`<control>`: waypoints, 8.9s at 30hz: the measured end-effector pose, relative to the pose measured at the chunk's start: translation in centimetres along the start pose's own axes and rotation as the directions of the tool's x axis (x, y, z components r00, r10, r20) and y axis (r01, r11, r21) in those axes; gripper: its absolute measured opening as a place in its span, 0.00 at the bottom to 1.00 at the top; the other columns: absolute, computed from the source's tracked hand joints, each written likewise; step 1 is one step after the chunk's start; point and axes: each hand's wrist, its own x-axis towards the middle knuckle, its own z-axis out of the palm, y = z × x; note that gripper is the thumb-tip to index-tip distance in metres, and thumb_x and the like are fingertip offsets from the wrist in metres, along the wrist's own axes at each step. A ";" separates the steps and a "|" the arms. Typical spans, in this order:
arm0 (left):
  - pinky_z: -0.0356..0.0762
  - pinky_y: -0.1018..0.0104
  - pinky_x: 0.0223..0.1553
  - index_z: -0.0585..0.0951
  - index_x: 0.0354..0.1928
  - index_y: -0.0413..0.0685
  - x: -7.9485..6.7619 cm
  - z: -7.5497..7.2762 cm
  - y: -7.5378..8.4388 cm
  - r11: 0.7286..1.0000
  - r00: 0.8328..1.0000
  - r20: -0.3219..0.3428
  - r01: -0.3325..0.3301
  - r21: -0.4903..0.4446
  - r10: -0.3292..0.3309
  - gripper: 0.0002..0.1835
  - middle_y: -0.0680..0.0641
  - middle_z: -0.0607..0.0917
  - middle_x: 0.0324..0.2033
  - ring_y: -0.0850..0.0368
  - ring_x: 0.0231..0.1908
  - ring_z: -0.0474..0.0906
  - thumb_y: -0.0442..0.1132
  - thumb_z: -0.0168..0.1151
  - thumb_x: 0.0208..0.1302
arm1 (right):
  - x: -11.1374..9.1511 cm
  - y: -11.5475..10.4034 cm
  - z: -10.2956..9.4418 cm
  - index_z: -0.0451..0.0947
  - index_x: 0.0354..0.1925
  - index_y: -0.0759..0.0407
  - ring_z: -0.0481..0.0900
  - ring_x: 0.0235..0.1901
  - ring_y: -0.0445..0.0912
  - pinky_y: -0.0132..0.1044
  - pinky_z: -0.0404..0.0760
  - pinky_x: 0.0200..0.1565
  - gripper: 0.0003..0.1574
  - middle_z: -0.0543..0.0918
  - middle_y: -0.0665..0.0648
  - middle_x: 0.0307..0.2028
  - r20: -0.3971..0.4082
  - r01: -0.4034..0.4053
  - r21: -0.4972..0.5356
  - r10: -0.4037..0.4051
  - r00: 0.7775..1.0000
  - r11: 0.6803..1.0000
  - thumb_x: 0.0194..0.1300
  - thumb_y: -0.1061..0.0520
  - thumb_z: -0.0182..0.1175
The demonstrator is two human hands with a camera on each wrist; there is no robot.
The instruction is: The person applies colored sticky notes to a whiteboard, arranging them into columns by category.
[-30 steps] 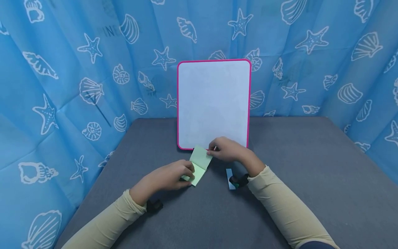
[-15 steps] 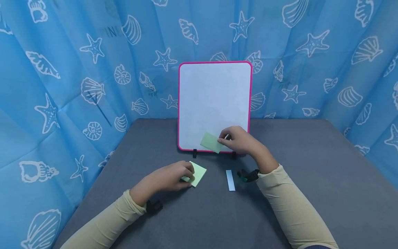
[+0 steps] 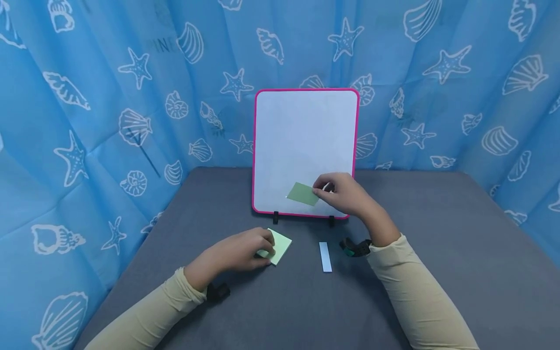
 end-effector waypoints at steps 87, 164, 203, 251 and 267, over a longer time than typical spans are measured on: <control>0.53 0.55 0.82 0.52 0.83 0.35 9.8 -12.4 -6.2 0.920 0.866 -0.436 0.350 0.176 -0.247 0.35 0.38 0.53 0.84 0.45 0.85 0.49 0.39 0.45 0.82 | 12.6 -1.4 -0.1 0.89 0.45 0.66 0.86 0.53 0.59 0.53 0.86 0.58 0.13 0.91 0.64 0.49 -0.315 0.252 -0.524 -0.460 0.830 0.814 0.63 0.61 0.75; 0.55 0.50 0.82 0.58 0.83 0.36 9.7 -9.4 -7.1 0.928 0.847 -0.494 0.323 0.183 -0.197 0.38 0.38 0.55 0.84 0.42 0.84 0.48 0.44 0.56 0.79 | 6.8 -0.7 1.2 0.88 0.39 0.62 0.84 0.57 0.60 0.57 0.85 0.57 0.11 0.87 0.65 0.56 -0.303 0.252 -0.485 -0.432 0.850 0.837 0.59 0.58 0.75; 0.75 0.48 0.71 0.82 0.68 0.47 -0.7 -0.6 -3.3 0.960 0.975 -0.122 0.153 -0.236 -0.186 0.27 0.46 0.79 0.72 0.50 0.72 0.75 0.52 0.68 0.73 | -0.4 -3.0 8.9 0.90 0.45 0.52 0.85 0.42 0.44 0.40 0.86 0.45 0.13 0.88 0.49 0.42 0.206 0.200 -0.109 -0.175 0.963 0.974 0.69 0.46 0.71; 0.79 0.54 0.67 0.85 0.63 0.45 -0.1 -0.2 -2.2 0.965 0.989 0.033 0.148 -0.217 -0.145 0.27 0.47 0.81 0.67 0.52 0.67 0.78 0.52 0.73 0.68 | -1.9 -5.0 10.3 0.89 0.50 0.53 0.76 0.34 0.41 0.33 0.79 0.34 0.37 0.84 0.48 0.42 0.372 0.108 -0.169 -0.038 0.928 0.980 0.50 0.33 0.82; 0.82 0.57 0.61 0.87 0.60 0.46 -0.1 -0.3 -2.0 0.967 0.989 0.026 0.151 -0.205 -0.148 0.28 0.48 0.84 0.62 0.55 0.59 0.81 0.55 0.75 0.64 | -1.6 -4.7 9.8 0.88 0.54 0.54 0.79 0.43 0.43 0.34 0.84 0.44 0.31 0.83 0.49 0.53 0.457 0.100 -0.127 -0.031 0.889 0.987 0.55 0.44 0.83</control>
